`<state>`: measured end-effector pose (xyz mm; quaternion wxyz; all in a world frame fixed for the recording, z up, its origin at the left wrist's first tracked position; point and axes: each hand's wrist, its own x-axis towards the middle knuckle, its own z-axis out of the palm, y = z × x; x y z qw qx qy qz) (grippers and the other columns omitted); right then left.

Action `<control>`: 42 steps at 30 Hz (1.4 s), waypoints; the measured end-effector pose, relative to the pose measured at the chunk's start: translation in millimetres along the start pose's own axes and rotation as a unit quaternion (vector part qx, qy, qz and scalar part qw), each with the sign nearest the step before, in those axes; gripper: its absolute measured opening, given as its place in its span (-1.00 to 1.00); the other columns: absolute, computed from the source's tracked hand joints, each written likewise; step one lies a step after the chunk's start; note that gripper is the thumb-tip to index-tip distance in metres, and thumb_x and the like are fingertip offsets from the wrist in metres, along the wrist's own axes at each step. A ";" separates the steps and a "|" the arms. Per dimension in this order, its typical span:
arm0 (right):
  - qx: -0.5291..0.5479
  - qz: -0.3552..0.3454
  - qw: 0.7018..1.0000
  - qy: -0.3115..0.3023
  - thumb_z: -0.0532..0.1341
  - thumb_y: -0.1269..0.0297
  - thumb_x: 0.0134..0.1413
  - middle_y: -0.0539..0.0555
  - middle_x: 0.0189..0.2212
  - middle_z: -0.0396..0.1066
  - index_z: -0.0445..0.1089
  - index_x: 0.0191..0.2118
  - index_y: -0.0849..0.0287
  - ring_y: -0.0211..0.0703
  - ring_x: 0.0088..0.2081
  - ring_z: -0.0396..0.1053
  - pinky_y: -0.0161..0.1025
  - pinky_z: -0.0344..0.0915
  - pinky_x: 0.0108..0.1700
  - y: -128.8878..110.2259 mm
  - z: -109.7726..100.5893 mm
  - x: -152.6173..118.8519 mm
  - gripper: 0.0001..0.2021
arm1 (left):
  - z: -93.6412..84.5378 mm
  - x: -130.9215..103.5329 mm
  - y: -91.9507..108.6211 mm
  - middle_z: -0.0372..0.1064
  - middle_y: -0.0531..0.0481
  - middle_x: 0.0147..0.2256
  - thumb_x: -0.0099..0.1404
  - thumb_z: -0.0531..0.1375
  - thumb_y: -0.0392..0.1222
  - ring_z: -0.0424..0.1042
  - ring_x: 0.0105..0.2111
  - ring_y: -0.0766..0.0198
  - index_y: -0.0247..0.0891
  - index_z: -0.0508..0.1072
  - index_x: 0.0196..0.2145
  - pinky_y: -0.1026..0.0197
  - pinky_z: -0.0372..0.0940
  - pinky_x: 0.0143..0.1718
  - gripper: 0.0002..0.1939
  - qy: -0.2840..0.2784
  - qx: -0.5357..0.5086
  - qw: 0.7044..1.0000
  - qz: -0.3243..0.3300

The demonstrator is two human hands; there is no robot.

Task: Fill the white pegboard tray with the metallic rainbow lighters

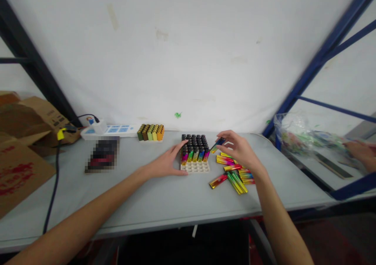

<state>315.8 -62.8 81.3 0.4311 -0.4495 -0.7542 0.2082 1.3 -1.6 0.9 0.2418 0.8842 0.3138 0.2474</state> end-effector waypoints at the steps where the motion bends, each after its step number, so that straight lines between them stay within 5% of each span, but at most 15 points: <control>1: -0.001 -0.010 1.000 -0.006 0.31 0.18 0.16 0.11 -0.10 0.51 0.36 0.01 0.10 -0.16 -0.20 0.50 -0.17 0.51 -0.13 -5.5 5.7 -0.9 -0.68 | 0.0 0.0 0.0 -0.09 -0.26 0.42 0.09 0.46 0.18 0.05 0.38 -0.17 -0.09 -0.26 0.47 -0.15 -0.01 0.39 0.27 0.001 0.000 1.000 -0.001; 7: -0.048 -0.042 0.997 -0.045 0.27 0.28 0.20 0.05 -0.20 0.50 0.43 -0.03 0.13 -0.23 -0.31 0.47 -0.24 0.49 -0.19 -16.9 31.1 1.9 -0.78 | -0.6 0.1 1.4 -0.11 -0.26 0.43 0.11 0.44 0.18 0.03 0.38 -0.15 -0.08 -0.30 0.47 -0.16 -0.01 0.39 0.27 -0.007 0.002 1.000 -0.001; 17: -0.127 -0.127 0.979 -0.097 0.25 0.29 0.30 0.11 -0.13 0.46 0.50 -0.05 0.12 -0.18 -0.21 0.47 -0.17 0.45 -0.07 -17.9 65.5 10.5 -0.84 | 0.5 0.4 1.3 -0.16 -0.22 0.44 0.12 0.43 0.22 -0.02 0.41 -0.11 -0.07 -0.31 0.47 -0.14 -0.04 0.41 0.27 -0.007 0.004 1.000 0.002; 25: -0.145 -0.094 0.980 -0.102 0.29 0.36 0.26 0.09 -0.16 0.51 0.44 -0.01 0.17 -0.18 -0.23 0.50 -0.23 0.45 -0.11 -13.4 76.5 9.5 -0.80 | 1.8 0.1 0.0 -0.10 -0.23 0.43 0.10 0.43 0.24 0.03 0.39 -0.13 -0.07 -0.29 0.47 -0.14 -0.01 0.39 0.27 -0.001 -0.001 1.000 0.003; 34: -0.170 -0.111 0.975 -0.086 0.26 0.29 0.30 0.11 -0.18 0.53 0.47 -0.06 0.18 -0.20 -0.30 0.51 -0.24 0.44 -0.15 -18.0 69.8 10.7 -0.85 | 1.0 0.1 -0.1 -0.12 -0.24 0.43 0.11 0.44 0.21 0.03 0.39 -0.14 -0.07 -0.31 0.47 -0.13 -0.01 0.40 0.28 -0.005 0.000 1.000 0.002; 39: -0.173 -0.076 0.982 -0.021 0.21 0.28 0.33 0.08 -0.26 0.54 0.50 -0.11 0.18 -0.22 -0.32 0.50 -0.28 0.43 -0.19 -11.4 37.5 15.6 -0.85 | -0.1 0.6 2.3 -0.13 -0.23 0.43 0.10 0.45 0.18 0.02 0.39 -0.11 -0.07 -0.31 0.47 -0.10 -0.03 0.40 0.28 -0.010 0.006 1.000 -0.005; 42: -0.256 0.004 0.966 -0.044 0.20 0.33 0.31 0.11 -0.29 0.58 0.54 -0.16 0.21 -0.14 -0.28 0.51 -0.23 0.41 -0.13 3.7 11.0 14.1 -0.85 | -1.1 0.6 4.0 -0.12 -0.24 0.43 0.10 0.45 0.16 0.03 0.39 -0.12 -0.08 -0.30 0.47 -0.10 -0.04 0.40 0.28 -0.014 0.004 1.000 -0.010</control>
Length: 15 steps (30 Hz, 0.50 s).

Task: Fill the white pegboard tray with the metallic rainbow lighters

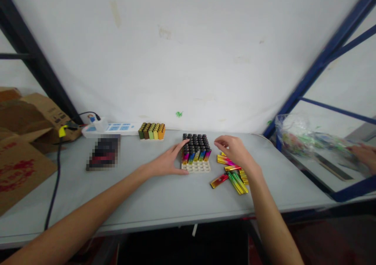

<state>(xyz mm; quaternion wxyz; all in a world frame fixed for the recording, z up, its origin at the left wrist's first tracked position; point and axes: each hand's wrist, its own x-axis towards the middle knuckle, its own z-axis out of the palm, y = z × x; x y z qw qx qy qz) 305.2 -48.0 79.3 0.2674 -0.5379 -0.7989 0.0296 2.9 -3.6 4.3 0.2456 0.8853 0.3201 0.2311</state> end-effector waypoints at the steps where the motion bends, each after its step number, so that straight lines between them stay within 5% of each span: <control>1: -0.032 0.027 0.999 -0.024 0.21 0.34 0.30 0.14 -0.26 0.59 0.55 -0.17 0.22 -0.11 -0.24 0.52 -0.21 0.40 -0.09 9.9 -3.3 -2.0 -0.84 | -0.1 -0.1 0.3 -0.11 -0.24 0.43 0.10 0.45 0.17 0.03 0.39 -0.13 -0.09 -0.30 0.47 -0.10 -0.04 0.40 0.28 -0.001 0.000 1.000 -0.001; 8: -0.074 0.156 0.963 -0.205 0.27 0.39 0.19 0.22 -0.08 0.59 0.56 -0.04 0.27 -0.03 -0.09 0.53 -0.25 0.37 -0.02 60.0 -0.9 -10.5 -0.76 | -0.2 -0.4 0.5 -0.07 -0.24 0.42 0.09 0.46 0.17 0.06 0.38 -0.15 -0.07 -0.28 0.47 -0.12 -0.01 0.39 0.28 0.004 -0.003 1.000 -0.003; 15: -0.043 0.164 0.961 -0.217 0.30 0.39 0.15 0.20 -0.20 0.60 0.56 -0.17 0.27 -0.09 -0.22 0.54 -0.28 0.38 -0.15 69.7 9.1 -8.8 -0.86 | -1.3 -0.2 2.7 -0.09 -0.27 0.42 0.10 0.44 0.18 0.07 0.37 -0.17 -0.11 -0.27 0.47 -0.14 -0.01 0.39 0.27 0.001 0.001 1.000 -0.006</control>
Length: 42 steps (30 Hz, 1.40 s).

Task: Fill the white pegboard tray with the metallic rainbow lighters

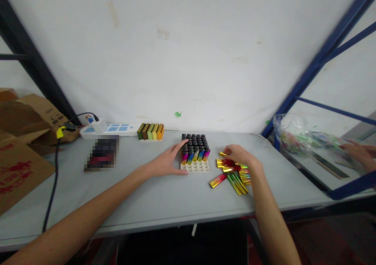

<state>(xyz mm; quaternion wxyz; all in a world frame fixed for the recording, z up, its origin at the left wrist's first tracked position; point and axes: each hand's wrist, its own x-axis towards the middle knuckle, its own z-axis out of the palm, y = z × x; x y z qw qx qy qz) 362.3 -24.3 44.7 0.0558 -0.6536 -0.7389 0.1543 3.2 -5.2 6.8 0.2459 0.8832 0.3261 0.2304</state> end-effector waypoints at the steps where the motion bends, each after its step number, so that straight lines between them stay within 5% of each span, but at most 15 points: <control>1: -0.003 -0.009 1.000 0.020 0.31 0.39 0.15 0.20 -0.20 0.59 0.54 -0.18 0.27 -0.08 -0.22 0.53 -0.27 0.38 -0.13 0.8 0.4 0.2 -0.87 | 0.1 0.0 -0.2 -0.08 -0.27 0.42 0.10 0.44 0.19 0.08 0.37 -0.18 -0.11 -0.27 0.47 -0.15 0.00 0.39 0.27 0.002 -0.001 1.000 0.001; 7: 0.083 -0.097 0.978 0.162 0.12 0.22 0.37 0.13 -0.25 0.57 0.40 0.05 0.20 -0.16 -0.33 0.49 -0.25 0.37 -0.19 -11.9 -10.1 -7.1 -0.73 | 0.7 0.0 -1.7 -0.08 -0.25 0.42 0.09 0.45 0.19 0.06 0.37 -0.16 -0.09 -0.27 0.47 -0.14 -0.01 0.39 0.27 0.004 -0.001 1.000 0.006; 11: 0.102 -0.157 0.969 0.160 0.02 0.11 0.43 0.01 -0.43 0.49 0.40 0.12 0.18 -0.23 -0.47 0.36 -0.29 0.28 -0.29 -39.4 -22.1 -20.5 -0.63 | 1.0 0.2 -2.3 -0.08 -0.25 0.42 0.10 0.45 0.18 0.06 0.38 -0.14 -0.08 -0.28 0.47 -0.14 -0.01 0.39 0.27 0.003 -0.001 1.000 0.003; 16: 0.133 -0.210 0.959 0.137 0.16 0.02 0.34 0.00 -0.36 0.49 0.46 0.05 0.11 -0.27 -0.47 0.26 -0.32 0.19 -0.35 -68.9 -31.1 -39.0 -0.65 | 1.6 0.1 -3.5 -0.11 -0.24 0.43 0.10 0.44 0.19 0.03 0.39 -0.14 -0.06 -0.30 0.47 -0.14 -0.03 0.40 0.28 0.004 0.000 1.000 0.009; 20: 0.167 -0.220 0.955 0.110 0.27 -0.02 0.24 -0.02 -0.43 0.45 0.48 -0.17 0.15 -0.29 -0.50 0.24 -0.33 0.16 -0.41 -79.6 -29.7 -44.2 -0.69 | 0.7 -0.1 -2.8 -0.12 -0.23 0.43 0.11 0.44 0.19 0.01 0.39 -0.14 -0.05 -0.31 0.47 -0.14 -0.03 0.40 0.27 -0.002 -0.003 1.000 0.002; 25: 0.140 -0.233 0.956 0.112 0.34 0.04 0.18 -0.12 -0.59 0.27 0.48 -0.22 0.17 -0.30 -0.52 0.21 -0.34 0.12 -0.42 -86.9 -22.2 -38.4 -0.72 | 0.7 -0.1 -2.5 -0.11 -0.24 0.43 0.11 0.44 0.19 0.03 0.39 -0.12 -0.07 -0.31 0.47 -0.10 -0.03 0.40 0.27 0.000 0.006 1.000 0.004; 42: 0.050 -0.196 0.972 0.119 0.32 0.20 0.25 0.05 -0.41 0.55 0.44 -0.07 0.18 -0.16 -0.39 0.49 -0.33 0.27 -0.34 -112.5 11.8 -16.4 -0.78 | 2.6 -0.6 -4.7 -0.13 -0.22 0.44 0.10 0.43 0.22 0.00 0.40 -0.11 -0.05 -0.30 0.47 -0.10 -0.03 0.40 0.27 0.008 -0.003 1.000 0.011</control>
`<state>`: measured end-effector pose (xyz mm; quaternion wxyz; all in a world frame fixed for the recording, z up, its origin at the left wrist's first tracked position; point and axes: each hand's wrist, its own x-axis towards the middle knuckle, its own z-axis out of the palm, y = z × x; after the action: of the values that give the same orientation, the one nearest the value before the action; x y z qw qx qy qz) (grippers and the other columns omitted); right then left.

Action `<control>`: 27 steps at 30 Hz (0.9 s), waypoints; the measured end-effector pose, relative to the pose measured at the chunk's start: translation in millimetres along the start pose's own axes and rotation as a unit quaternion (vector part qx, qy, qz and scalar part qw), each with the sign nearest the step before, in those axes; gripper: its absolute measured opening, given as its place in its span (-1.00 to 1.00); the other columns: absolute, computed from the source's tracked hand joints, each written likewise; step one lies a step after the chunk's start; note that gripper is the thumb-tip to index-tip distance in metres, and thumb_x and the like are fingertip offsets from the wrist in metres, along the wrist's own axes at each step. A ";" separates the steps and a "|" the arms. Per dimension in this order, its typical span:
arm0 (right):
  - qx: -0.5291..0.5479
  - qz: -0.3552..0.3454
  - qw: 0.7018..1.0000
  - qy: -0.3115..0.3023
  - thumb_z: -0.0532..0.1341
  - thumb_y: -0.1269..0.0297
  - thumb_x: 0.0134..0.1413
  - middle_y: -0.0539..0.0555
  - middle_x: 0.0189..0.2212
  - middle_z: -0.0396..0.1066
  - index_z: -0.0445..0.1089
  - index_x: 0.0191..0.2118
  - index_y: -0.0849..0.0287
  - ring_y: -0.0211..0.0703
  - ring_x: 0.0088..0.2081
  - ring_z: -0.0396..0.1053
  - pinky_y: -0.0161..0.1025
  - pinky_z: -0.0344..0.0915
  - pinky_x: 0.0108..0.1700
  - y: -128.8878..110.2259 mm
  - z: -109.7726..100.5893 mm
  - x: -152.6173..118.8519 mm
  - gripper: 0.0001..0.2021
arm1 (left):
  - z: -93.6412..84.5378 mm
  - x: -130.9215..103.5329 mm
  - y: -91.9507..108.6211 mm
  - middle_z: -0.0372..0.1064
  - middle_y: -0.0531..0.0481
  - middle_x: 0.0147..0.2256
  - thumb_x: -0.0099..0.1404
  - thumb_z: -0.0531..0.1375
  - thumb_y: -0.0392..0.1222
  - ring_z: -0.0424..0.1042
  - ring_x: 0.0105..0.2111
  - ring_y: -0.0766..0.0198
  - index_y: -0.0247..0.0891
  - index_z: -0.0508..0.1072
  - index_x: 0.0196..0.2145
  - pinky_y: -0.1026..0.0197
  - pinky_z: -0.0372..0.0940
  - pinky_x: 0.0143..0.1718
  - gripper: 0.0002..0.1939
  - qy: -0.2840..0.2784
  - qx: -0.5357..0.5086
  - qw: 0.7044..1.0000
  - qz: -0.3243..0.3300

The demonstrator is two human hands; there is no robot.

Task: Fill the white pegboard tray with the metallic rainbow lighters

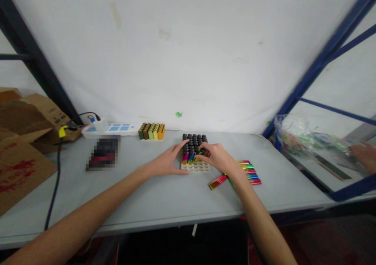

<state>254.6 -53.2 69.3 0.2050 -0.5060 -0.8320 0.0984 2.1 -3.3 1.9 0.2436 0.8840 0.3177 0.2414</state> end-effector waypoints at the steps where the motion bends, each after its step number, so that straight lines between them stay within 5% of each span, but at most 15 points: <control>1: -0.009 0.004 1.000 -0.002 0.32 0.20 0.25 0.06 -0.41 0.55 0.43 -0.04 0.18 -0.15 -0.39 0.50 -0.33 0.27 -0.35 -1.2 2.0 0.2 -0.76 | 0.4 0.0 -0.5 -0.13 -0.22 0.44 0.10 0.43 0.22 0.01 0.40 -0.12 -0.04 -0.30 0.47 -0.11 -0.02 0.40 0.28 0.001 0.001 1.000 0.000; 27: -0.011 -0.009 1.000 -0.011 0.33 0.24 0.24 0.01 -0.43 0.50 0.34 0.06 0.15 -0.17 -0.42 0.45 -0.34 0.25 -0.37 -3.3 5.2 -2.4 -0.67 | 0.1 0.3 0.3 -0.12 -0.22 0.44 0.09 0.44 0.22 0.01 0.40 -0.13 -0.04 -0.30 0.47 -0.13 -0.01 0.40 0.28 -0.001 -0.001 1.000 -0.003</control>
<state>250.6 -56.6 65.3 0.1914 -0.4994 -0.8399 0.0926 2.5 -3.3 2.1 0.2458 0.8832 0.3195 0.2399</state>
